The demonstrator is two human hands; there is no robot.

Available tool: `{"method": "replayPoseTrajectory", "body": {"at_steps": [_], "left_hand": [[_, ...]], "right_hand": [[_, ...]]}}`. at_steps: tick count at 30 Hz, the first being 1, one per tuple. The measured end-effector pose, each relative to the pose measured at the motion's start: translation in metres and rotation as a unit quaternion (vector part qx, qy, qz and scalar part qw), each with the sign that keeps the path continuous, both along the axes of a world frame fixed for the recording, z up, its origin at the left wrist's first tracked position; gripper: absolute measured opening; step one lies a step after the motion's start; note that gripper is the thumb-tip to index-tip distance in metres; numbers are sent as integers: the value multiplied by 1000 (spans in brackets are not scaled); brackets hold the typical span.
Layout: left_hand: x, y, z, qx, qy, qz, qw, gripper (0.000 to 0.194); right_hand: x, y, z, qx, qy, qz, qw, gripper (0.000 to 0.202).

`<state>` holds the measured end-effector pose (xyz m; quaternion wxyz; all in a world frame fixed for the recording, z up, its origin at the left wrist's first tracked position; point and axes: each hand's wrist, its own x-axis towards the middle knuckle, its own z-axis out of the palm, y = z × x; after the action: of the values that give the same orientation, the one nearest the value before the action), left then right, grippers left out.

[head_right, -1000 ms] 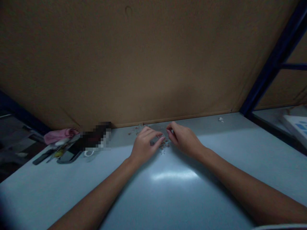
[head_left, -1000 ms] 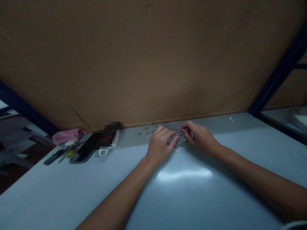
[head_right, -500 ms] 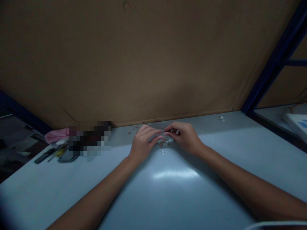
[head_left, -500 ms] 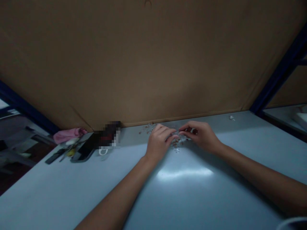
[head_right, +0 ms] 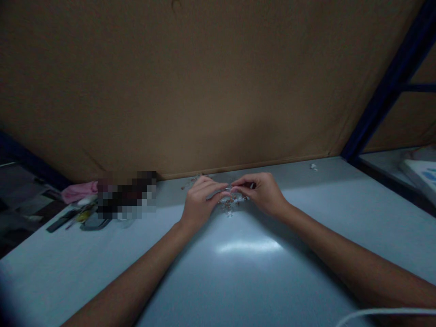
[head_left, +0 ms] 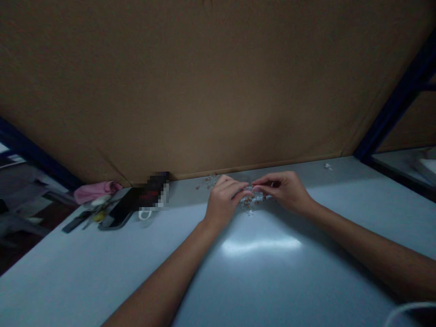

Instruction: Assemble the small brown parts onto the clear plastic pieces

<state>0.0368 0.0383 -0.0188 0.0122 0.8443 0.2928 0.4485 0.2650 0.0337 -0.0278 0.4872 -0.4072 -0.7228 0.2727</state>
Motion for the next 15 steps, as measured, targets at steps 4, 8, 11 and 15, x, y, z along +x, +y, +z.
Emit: {"method": "replayPoseTrajectory", "body": {"at_steps": [4,8,11,15], "left_hand": [[1,-1,1,-4,-8,2,1000,21],[0,0,1,7,-10,-3,1000,18],[0,-1,2,27,-7,-17,999,15],[3,-4,3,56,-22,-35,998,15]], "right_hand": [[-1,-1,0,0,3,1,1000,32],[-2,-3,1,9,2,-4,1000,34],[-3,-5,2,13,2,-4,1000,33],[-3,-7,4,25,7,-11,1000,33]]}}
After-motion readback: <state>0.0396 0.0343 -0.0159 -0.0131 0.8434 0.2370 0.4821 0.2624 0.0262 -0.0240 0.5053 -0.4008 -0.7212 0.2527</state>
